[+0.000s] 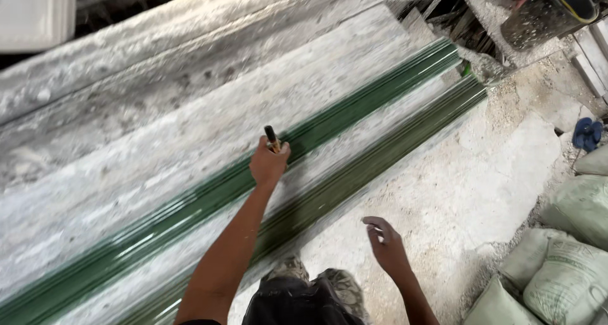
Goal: The person brushes white dust off long decorative plaster cornice moldings laid on a workbench, using a green hand brush and wiping sections by hand. They then mix plaster paste in a large bowl, adding powder and kneading the mixture with their hands.
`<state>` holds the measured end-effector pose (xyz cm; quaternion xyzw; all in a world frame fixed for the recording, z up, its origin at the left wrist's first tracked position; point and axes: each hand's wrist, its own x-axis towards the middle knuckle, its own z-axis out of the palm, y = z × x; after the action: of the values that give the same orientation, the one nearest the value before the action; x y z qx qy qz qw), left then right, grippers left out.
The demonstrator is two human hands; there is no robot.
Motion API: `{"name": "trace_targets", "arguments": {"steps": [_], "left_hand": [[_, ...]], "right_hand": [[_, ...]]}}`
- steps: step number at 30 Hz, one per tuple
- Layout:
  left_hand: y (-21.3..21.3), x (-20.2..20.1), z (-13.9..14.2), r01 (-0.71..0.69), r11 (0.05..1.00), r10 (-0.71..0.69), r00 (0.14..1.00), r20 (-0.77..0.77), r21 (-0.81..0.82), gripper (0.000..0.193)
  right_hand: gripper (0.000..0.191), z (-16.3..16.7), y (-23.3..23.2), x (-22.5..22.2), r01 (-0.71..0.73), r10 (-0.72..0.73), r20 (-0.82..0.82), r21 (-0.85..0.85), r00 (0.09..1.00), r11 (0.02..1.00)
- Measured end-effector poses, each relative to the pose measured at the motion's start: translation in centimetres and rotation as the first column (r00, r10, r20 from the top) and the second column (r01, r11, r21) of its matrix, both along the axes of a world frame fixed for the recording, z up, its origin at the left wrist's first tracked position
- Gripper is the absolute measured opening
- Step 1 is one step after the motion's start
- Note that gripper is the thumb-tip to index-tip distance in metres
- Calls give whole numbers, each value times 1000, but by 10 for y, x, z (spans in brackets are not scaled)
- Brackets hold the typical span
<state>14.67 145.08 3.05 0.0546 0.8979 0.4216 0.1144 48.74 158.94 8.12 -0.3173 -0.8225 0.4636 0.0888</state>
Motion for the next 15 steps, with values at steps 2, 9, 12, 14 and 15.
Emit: {"name": "trace_targets", "arguments": {"steps": [2, 9, 12, 14, 15], "left_hand": [[52, -3, -2, 11, 1000, -11, 1000, 7, -20, 49], [215, 7, -25, -44, 994, 43, 999, 11, 98, 46], [298, 5, -29, -46, 995, 51, 997, -62, 83, 46], [355, 6, -30, -37, 995, 44, 996, -74, 94, 49], [383, 9, -30, -24, 994, 30, 998, -53, 109, 53]], "right_hand": [[23, 0, 49, -6, 88, -88, 13, -24, 996, 996], [25, -18, 208, -38, 138, -139, 12, -185, 990, 973], [25, -25, 297, -55, 95, -95, 12, -165, 995, 982], [23, -23, 356, -51, 30, -35, -43, -122, 998, 992], [23, -22, 383, -49, 3, -11, -72, -106, 997, 994]]}}
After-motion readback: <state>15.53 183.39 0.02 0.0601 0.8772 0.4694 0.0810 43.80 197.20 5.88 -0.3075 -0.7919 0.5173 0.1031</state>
